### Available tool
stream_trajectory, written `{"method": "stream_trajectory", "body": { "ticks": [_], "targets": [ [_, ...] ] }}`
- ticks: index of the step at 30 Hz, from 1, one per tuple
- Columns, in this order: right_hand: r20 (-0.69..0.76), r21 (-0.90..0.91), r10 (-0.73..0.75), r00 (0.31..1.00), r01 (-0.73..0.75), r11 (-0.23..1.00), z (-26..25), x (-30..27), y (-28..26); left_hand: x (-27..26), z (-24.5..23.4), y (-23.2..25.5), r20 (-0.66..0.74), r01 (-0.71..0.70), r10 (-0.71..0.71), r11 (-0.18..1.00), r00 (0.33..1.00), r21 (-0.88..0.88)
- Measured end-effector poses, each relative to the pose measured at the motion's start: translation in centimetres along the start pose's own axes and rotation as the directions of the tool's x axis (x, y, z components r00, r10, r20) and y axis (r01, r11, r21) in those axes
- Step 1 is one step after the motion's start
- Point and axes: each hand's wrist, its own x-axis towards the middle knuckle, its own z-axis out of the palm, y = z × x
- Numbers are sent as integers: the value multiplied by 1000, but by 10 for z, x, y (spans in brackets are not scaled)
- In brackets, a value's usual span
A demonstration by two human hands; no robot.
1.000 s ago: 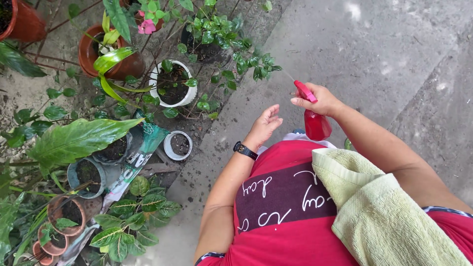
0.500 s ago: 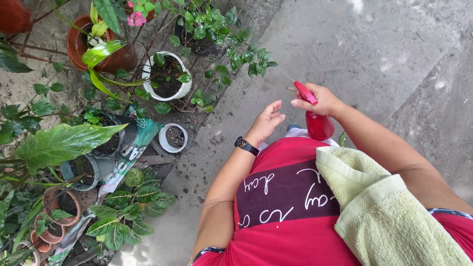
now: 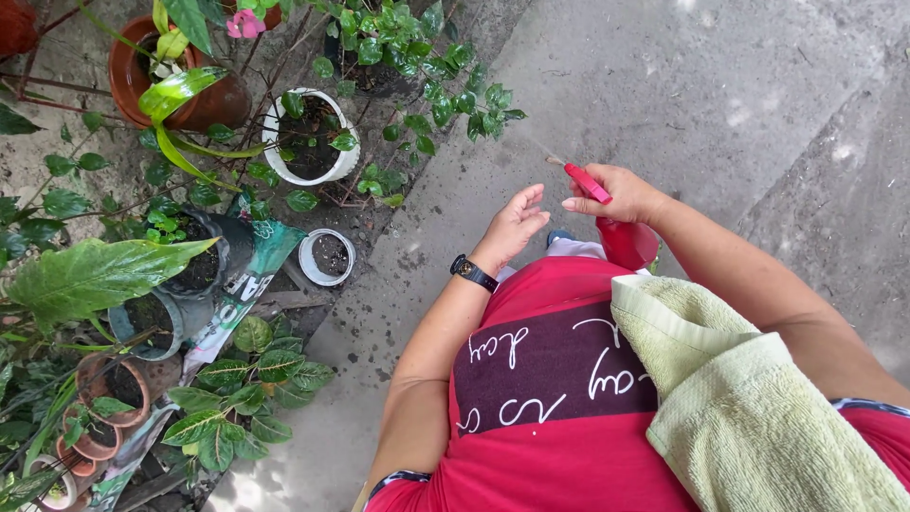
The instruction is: Spraying water on various potted plants using a red spray bottle in an outdoor garden setting.
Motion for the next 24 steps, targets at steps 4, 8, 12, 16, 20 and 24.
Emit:
{"method": "stream_trajectory", "body": {
  "ticks": [4, 8, 12, 16, 20, 24],
  "targets": [
    [-17, 3, 57, 998, -57, 998, -2, -6, 2, -3, 6, 9, -12, 38, -38, 999, 999, 9],
    [-25, 54, 0, 1000, 1, 999, 0, -7, 13, -5, 11, 8, -12, 57, -57, 998, 998, 17],
    [-34, 10, -102, 994, 102, 995, 3, -8, 23, -5, 15, 8, -12, 57, -57, 998, 998, 16],
    [5, -23, -34, 999, 34, 999, 5, -12, 20, -6, 17, 2, -15, 68, -68, 998, 998, -1],
    [38, -45, -22, 999, 23, 999, 5, -14, 22, -7, 17, -5, -33, 66, -66, 998, 997, -14],
    [80, -10, -69, 994, 71, 997, 2, -15, 23, -7, 17, -7, -48, 74, -75, 997, 996, -15]
  ]
}}
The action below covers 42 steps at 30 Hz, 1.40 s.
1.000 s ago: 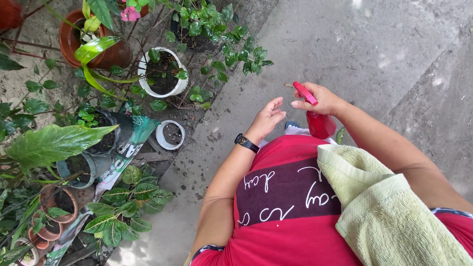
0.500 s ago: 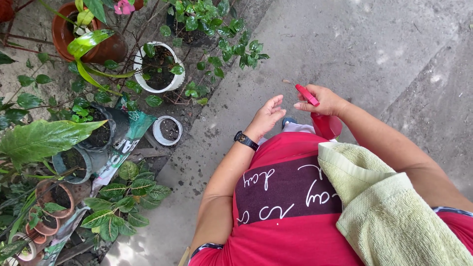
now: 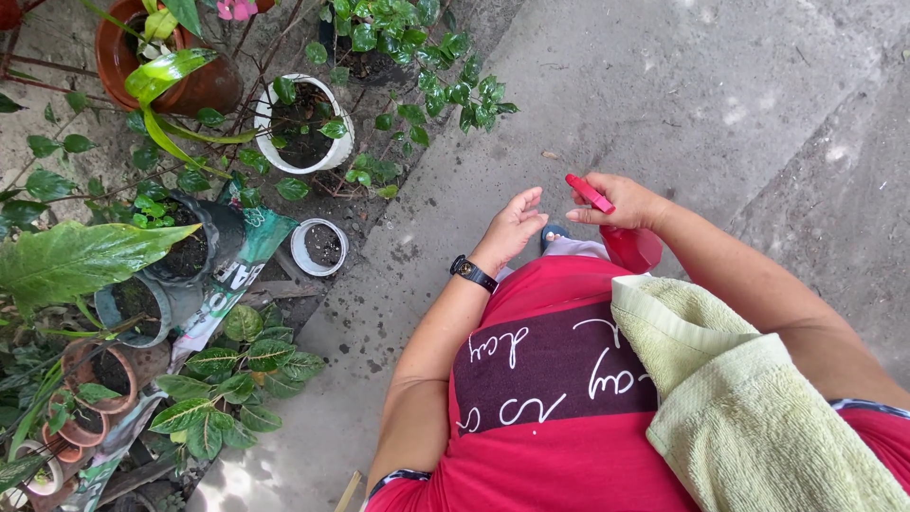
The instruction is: Spraying water on various potted plants using a red spray bottle in an outdoor garden setting.
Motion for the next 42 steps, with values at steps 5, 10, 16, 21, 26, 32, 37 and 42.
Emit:
{"method": "stream_trajectory", "body": {
  "ticks": [5, 10, 16, 21, 26, 32, 37, 42],
  "targets": [
    [13, -80, -52, 999, 52, 995, 5, 3, -2, 4, -1, -12, -10, 5, -5, 1000, 1000, 5],
    [50, -146, 84, 995, -75, 986, 5, 1, -21, 1, 0, -9, -11, 17, -17, 1000, 1000, 20],
    [40, -109, -26, 999, 30, 994, 8, 9, -13, -5, 2, 2, -27, 42, -41, 998, 999, 39],
    [59, -202, -40, 997, 52, 978, 10, 16, -7, 1, -2, -10, -24, 12, -12, 1000, 1000, 19],
    [75, -265, 25, 997, -4, 964, 7, 14, -20, -2, 0, -8, -25, 20, -19, 999, 1000, 29],
    [15, -122, -169, 985, 170, 978, 3, 19, -33, -7, 3, 9, -25, 9, -8, 998, 1000, 67],
    [-41, -191, -354, 934, 340, 921, 4, 28, -41, -11, 8, 32, -26, -41, 43, 995, 999, 87],
    [-72, -116, -143, 987, 134, 984, -3, 28, -60, -13, 9, 39, -19, -78, 81, 988, 997, 134]
  ]
}}
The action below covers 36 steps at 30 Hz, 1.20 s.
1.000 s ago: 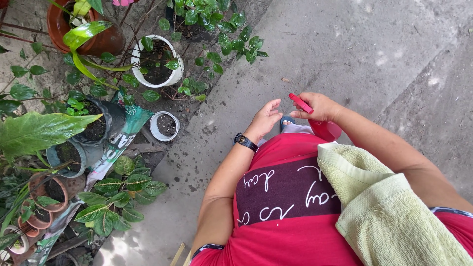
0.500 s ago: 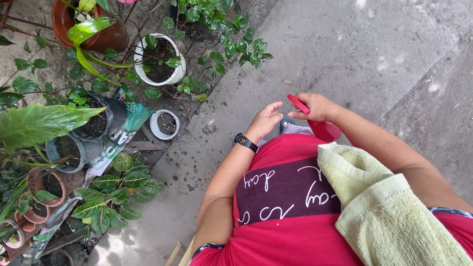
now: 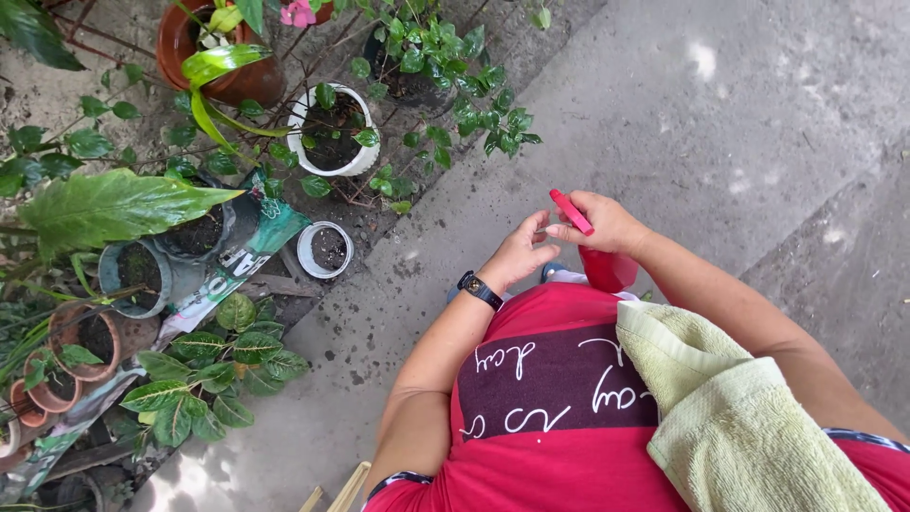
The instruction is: Spraying water on various potted plants using a red spray bottle in an outdoor garden setting.
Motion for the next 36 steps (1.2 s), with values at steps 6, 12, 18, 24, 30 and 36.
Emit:
{"method": "stream_trajectory", "body": {
  "ticks": [6, 12, 18, 24, 30, 36],
  "targets": [
    [-115, 45, -307, 945, 313, 949, -11, 18, -21, -5, 7, 34, -11, -153, 153, 988, 988, -2],
    [-104, -7, -255, 961, 255, 967, -17, 35, -40, -2, 11, 40, -85, -290, 290, 957, 953, 13],
    [-99, 5, -139, 985, 141, 990, -6, 40, -40, -1, 24, 34, -217, -298, 287, 954, 933, -23],
    [-116, 30, -319, 941, 324, 946, 8, 49, -47, 3, 25, 31, -314, -396, 331, 902, 890, -173],
    [-15, 150, -344, 939, 343, 927, 19, 59, -34, 18, 7, 6, -423, -376, 343, 927, 839, 6],
    [111, 398, -284, 952, 220, 891, 6, 62, -54, 28, -19, 15, -421, -327, 226, 926, 879, -187]
  ]
}}
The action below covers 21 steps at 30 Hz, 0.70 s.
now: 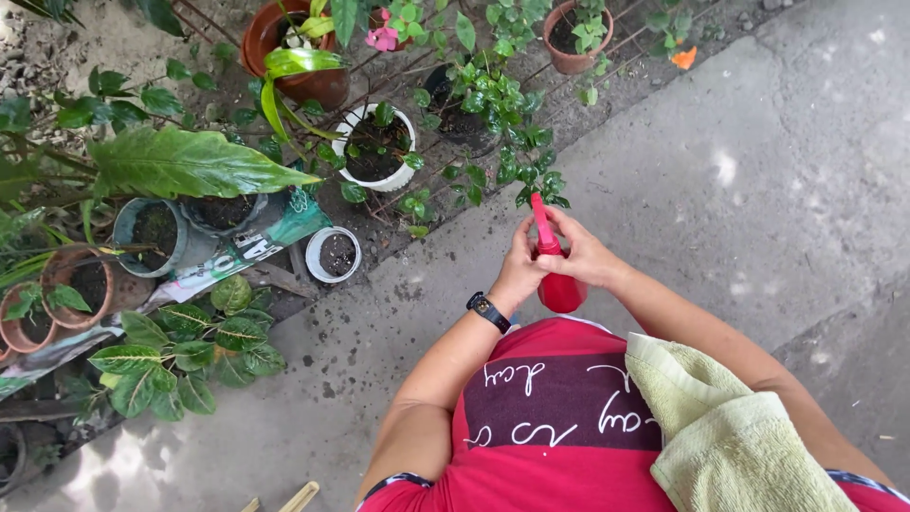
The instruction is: Spraying water on various potted plants using a red spray bottle in an outdoor garden setting.
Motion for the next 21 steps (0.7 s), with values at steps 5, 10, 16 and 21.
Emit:
{"method": "stream_trajectory", "body": {
  "ticks": [5, 10, 16, 21],
  "targets": [
    [42, -46, 29, 999, -27, 999, -2, -1, 15, 17, -20, 22, 1, -35, 35, 989, 999, -141],
    [-2, -208, 206, 979, -202, 957, 11, 0, -3, 27, -31, 37, -3, 0, -1, 989, 1000, -150],
    [2, -157, 166, 986, -163, 974, 21, 7, 4, 38, -39, 48, -89, -3, 5, 1000, 996, 25],
    [12, -266, 176, 984, -167, 949, 33, 17, 3, 36, -39, 64, -182, -114, 180, 939, 967, 323]
  ]
}}
